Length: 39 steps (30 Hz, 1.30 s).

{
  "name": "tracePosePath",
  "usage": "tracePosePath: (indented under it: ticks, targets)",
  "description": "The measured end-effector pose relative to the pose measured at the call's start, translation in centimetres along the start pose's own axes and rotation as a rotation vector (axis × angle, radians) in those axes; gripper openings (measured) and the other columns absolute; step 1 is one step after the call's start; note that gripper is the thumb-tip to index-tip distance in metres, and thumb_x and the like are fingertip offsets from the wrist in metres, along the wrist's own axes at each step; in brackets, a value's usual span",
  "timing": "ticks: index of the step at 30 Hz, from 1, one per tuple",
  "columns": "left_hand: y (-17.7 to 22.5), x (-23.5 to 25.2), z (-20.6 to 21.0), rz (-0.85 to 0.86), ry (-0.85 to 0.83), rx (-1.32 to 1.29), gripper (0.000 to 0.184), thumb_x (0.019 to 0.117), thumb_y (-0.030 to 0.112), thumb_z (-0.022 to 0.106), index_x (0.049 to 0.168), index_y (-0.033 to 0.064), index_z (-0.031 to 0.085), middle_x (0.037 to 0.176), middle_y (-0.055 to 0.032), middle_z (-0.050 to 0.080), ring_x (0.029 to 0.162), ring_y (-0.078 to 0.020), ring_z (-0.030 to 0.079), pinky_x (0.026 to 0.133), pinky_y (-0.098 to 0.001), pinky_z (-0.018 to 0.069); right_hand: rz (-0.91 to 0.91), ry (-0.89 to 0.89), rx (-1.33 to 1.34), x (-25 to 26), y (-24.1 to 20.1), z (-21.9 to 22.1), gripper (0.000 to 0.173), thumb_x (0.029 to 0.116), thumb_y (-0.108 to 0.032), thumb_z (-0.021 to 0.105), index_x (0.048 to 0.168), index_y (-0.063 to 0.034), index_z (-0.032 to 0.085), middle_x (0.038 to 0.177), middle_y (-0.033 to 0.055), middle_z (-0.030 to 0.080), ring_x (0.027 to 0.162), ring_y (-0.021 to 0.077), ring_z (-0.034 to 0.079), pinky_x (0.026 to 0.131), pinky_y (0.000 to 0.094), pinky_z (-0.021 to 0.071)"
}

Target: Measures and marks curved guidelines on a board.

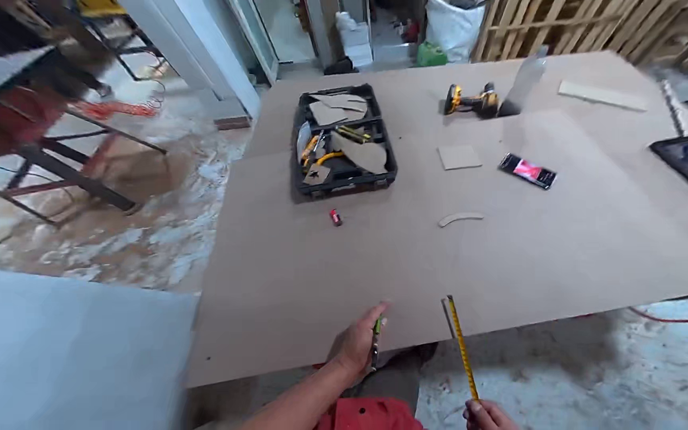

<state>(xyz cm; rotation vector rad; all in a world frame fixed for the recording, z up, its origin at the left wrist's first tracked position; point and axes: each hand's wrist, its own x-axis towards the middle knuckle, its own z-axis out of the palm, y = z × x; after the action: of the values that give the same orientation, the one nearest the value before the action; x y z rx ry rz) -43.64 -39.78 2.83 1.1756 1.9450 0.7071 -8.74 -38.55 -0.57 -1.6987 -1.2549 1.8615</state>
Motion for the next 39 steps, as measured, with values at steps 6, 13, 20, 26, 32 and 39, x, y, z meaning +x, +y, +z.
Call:
tracePosePath:
  ticks: [6,13,20,26,32,39]
  targets:
    - [-8.7,-4.7,-10.7,-0.207,0.177,-0.158,0.044,0.1094,0.038,0.043,0.142,0.0158,0.061,0.121,-0.0004,0.074,0.114,-0.0115,0.069,0.105,-0.0389,0.0553,0.045,-0.081,-0.080,-3.7,-1.3,12.6,0.024,0.1023,-0.026,0.061,0.104,-0.0067,0.074,0.089,0.0086,0.077,0.073,0.0212,0.072,0.070,0.0420,0.0615]
    - [-15.2,-0.5,-21.2,-0.256,0.242,-0.160,0.030,0.1078,0.034,0.054,0.120,0.0148,0.073,0.099,-0.0037,0.076,0.089,-0.0172,0.073,0.085,-0.0435,0.0604,-0.006,-0.064,-0.093,-3.5,-2.3,24.7,0.022,0.1012,-0.027,0.061,0.098,-0.0104,0.076,0.086,0.0036,0.077,0.074,0.0166,0.072,0.070,0.0374,0.0605]
    - [-20.8,1.9,-28.5,-0.241,0.259,-0.240,0.021,0.1054,0.026,0.060,0.115,0.0095,0.070,0.092,-0.0061,0.075,0.077,-0.0180,0.071,0.074,-0.0409,0.0602,0.104,-0.146,-0.134,-3.4,-2.3,36.4,0.026,0.1022,-0.032,0.059,0.099,-0.0142,0.077,0.086,-0.0002,0.077,0.075,0.0143,0.072,0.072,0.0378,0.0598]
    - [-21.9,3.0,-28.4,-0.173,0.197,-0.231,0.014,0.1012,0.021,0.067,0.107,0.0118,0.075,0.083,-0.0014,0.074,0.068,-0.0122,0.067,0.065,-0.0333,0.0568,0.167,-0.171,-0.071,-4.2,-1.6,41.3,0.026,0.1025,-0.033,0.059,0.099,-0.0145,0.077,0.087,0.0004,0.077,0.074,0.0148,0.072,0.070,0.0368,0.0613]
    - [-21.1,4.3,-27.0,-0.066,0.090,-0.100,0.014,0.0988,0.026,0.069,0.106,0.0170,0.076,0.083,0.0019,0.073,0.069,-0.0102,0.067,0.067,-0.0361,0.0580,0.159,-0.096,-0.057,-4.4,-1.3,42.7,0.026,0.1020,-0.034,0.060,0.096,-0.0157,0.077,0.086,-0.0011,0.077,0.076,0.0141,0.072,0.072,0.0368,0.0612]
    - [-19.6,5.1,-26.8,-0.027,0.008,0.047,0.011,0.0985,0.027,0.069,0.103,0.0190,0.076,0.085,0.0008,0.072,0.072,-0.0124,0.066,0.070,-0.0402,0.0563,0.170,-0.032,-0.004,-4.8,-1.5,43.3,0.024,0.1025,-0.030,0.061,0.097,-0.0134,0.077,0.086,0.0002,0.077,0.076,0.0139,0.072,0.073,0.0358,0.0605]
